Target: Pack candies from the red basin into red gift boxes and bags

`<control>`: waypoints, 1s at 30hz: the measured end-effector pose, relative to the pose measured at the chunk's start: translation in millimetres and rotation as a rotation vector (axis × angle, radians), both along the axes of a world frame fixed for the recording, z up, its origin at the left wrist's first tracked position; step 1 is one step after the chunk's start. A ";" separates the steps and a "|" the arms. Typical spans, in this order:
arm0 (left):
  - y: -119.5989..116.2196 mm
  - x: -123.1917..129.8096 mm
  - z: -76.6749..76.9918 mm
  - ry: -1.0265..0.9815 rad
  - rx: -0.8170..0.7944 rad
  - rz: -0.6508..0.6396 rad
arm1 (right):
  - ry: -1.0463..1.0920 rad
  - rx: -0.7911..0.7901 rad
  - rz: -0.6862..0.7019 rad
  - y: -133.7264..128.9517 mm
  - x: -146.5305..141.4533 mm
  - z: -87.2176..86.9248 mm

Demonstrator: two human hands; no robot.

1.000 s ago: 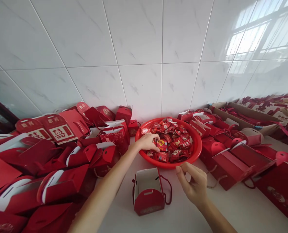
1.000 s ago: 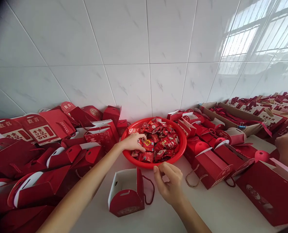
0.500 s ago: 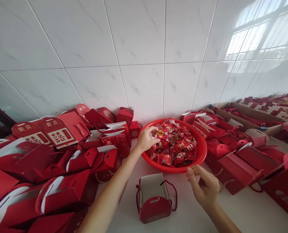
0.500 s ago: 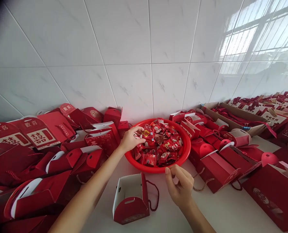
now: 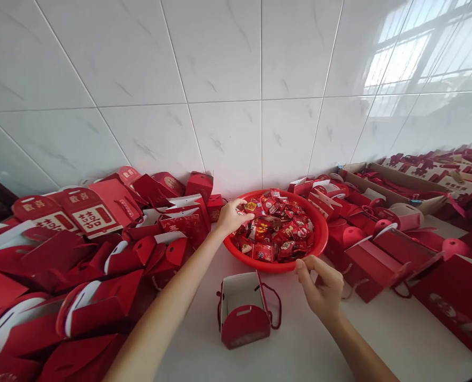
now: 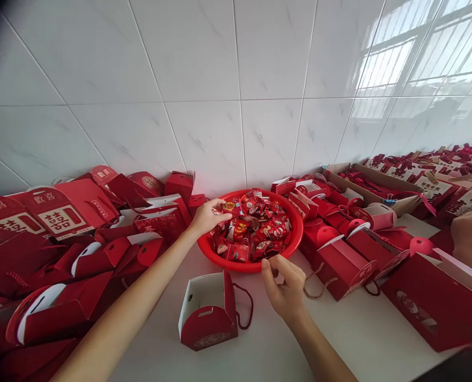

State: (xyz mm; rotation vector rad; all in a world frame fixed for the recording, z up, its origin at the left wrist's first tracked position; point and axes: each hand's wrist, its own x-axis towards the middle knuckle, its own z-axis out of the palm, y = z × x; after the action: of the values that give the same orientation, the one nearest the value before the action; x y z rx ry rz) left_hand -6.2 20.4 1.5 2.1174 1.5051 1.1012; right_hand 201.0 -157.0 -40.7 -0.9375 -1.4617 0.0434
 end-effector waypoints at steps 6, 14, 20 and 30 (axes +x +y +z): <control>-9.4 6.7 13.2 0.221 0.120 -0.011 | 0.005 0.002 0.038 -1.1 -3.5 3.3; -24.4 31.9 21.1 0.535 0.115 -0.337 | 0.003 -0.023 0.053 -3.8 -5.0 6.8; -22.7 47.4 14.7 0.631 0.054 -0.336 | -0.002 -0.043 0.040 -2.4 -5.7 6.0; -35.6 28.8 35.9 0.254 0.012 -0.267 | 0.123 -0.087 0.017 10.6 4.1 15.8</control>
State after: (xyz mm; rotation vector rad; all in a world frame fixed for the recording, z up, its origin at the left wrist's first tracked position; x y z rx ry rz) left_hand 22.6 -15.2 37.4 2.4536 1.2653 0.7730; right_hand 205.0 -146.5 -25.0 -0.9764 -1.3626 0.1753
